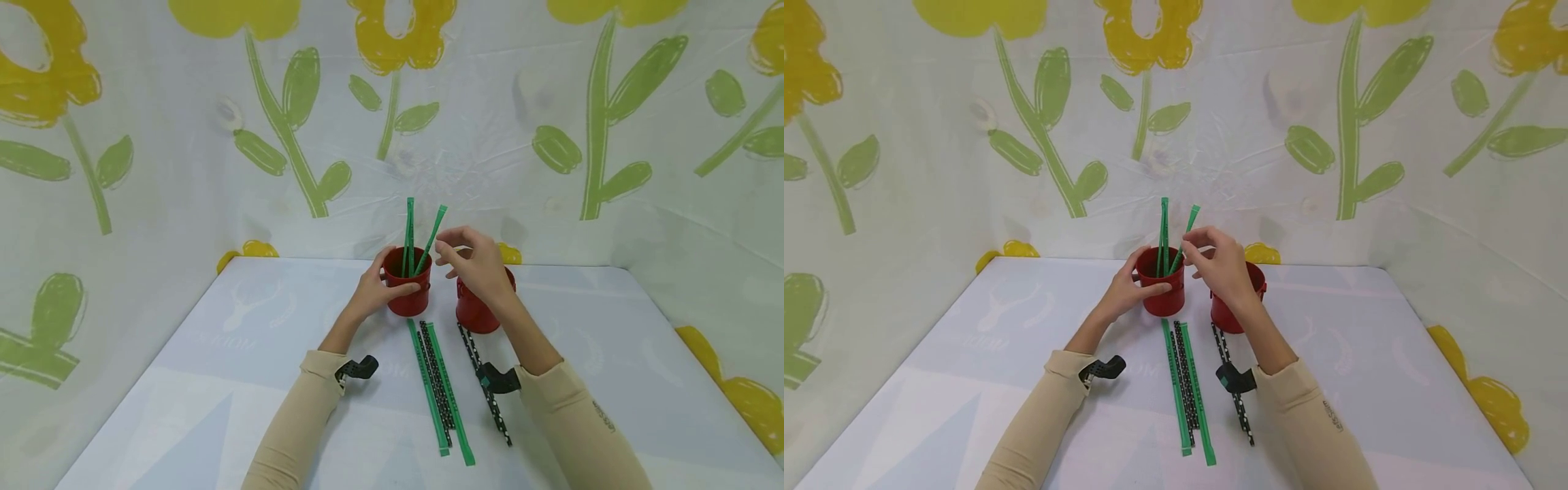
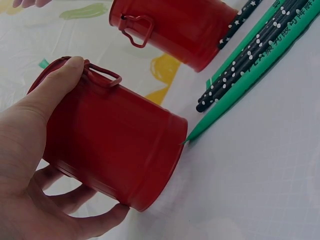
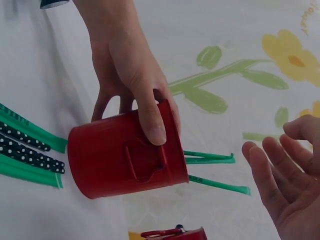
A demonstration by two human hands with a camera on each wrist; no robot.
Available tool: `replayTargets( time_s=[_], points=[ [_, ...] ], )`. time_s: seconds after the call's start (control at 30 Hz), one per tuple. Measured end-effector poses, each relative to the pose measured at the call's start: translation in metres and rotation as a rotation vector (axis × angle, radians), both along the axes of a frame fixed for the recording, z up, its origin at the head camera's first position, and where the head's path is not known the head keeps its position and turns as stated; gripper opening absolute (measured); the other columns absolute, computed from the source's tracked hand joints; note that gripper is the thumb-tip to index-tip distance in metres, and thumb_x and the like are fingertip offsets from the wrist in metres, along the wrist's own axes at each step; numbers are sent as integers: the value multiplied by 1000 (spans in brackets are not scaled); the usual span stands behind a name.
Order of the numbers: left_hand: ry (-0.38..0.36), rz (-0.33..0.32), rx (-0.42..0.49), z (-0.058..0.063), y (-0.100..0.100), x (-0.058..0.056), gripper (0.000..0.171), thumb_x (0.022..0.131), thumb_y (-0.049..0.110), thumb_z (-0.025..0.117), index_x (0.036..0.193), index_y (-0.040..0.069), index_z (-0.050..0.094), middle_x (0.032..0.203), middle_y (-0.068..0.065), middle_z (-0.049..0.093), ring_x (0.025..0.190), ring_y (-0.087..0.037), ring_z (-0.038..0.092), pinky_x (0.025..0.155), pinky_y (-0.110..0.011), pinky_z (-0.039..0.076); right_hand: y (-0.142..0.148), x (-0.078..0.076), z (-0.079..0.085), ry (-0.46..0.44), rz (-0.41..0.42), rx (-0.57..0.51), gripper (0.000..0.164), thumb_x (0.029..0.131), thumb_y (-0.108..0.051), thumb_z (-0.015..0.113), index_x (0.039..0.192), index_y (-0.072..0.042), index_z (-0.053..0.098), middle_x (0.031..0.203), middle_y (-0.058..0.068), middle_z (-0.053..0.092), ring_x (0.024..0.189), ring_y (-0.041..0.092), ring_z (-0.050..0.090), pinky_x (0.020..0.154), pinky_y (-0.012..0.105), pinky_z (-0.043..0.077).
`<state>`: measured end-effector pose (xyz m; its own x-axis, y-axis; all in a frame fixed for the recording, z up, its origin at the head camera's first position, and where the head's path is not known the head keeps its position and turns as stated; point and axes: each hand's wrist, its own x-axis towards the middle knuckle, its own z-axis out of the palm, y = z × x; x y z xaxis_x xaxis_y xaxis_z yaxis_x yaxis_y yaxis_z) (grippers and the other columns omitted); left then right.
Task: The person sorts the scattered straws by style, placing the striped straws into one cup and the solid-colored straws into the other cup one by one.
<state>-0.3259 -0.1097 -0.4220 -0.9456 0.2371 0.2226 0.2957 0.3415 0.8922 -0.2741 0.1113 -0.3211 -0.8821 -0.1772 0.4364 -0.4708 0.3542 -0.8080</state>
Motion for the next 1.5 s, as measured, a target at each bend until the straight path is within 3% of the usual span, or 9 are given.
replayTargets(
  time_s=[0.43,0.7,0.97,1.2,1.5],
  points=[
    [-7,-3,4,-4,2,0,86,79,44,80,148,39,29,145,5,47,135,-23,43,103,-51,49,9,20,-27,-56,1,72,29,95,-32,64,115,-12,64,107,9,71,76,18,72,61,28,60],
    [-5,1,-2,-5,3,-1,87,78,45,80,149,39,29,145,6,47,135,-23,43,103,-50,50,14,24,-40,-103,-4,94,28,95,-33,65,114,-13,66,105,9,72,75,17,71,66,46,61],
    [8,-2,-4,-3,2,-1,88,78,45,80,150,37,28,147,4,46,136,-24,42,103,-51,49,13,23,-49,-137,40,131,30,95,-30,65,117,-10,64,107,10,72,76,19,73,62,29,60],
    [11,-4,-10,-2,1,-1,86,80,41,79,150,37,28,147,4,46,136,-22,41,107,-51,46,8,22,-53,-190,60,182,32,95,-30,64,121,-10,62,105,10,72,72,17,72,61,28,60],
    [9,-1,-7,-2,0,-1,88,80,42,79,150,36,27,147,4,46,136,-23,42,106,-52,46,6,17,-60,-304,100,293,38,94,-31,66,125,-11,61,105,13,73,79,30,73,63,28,60]
  ],
)
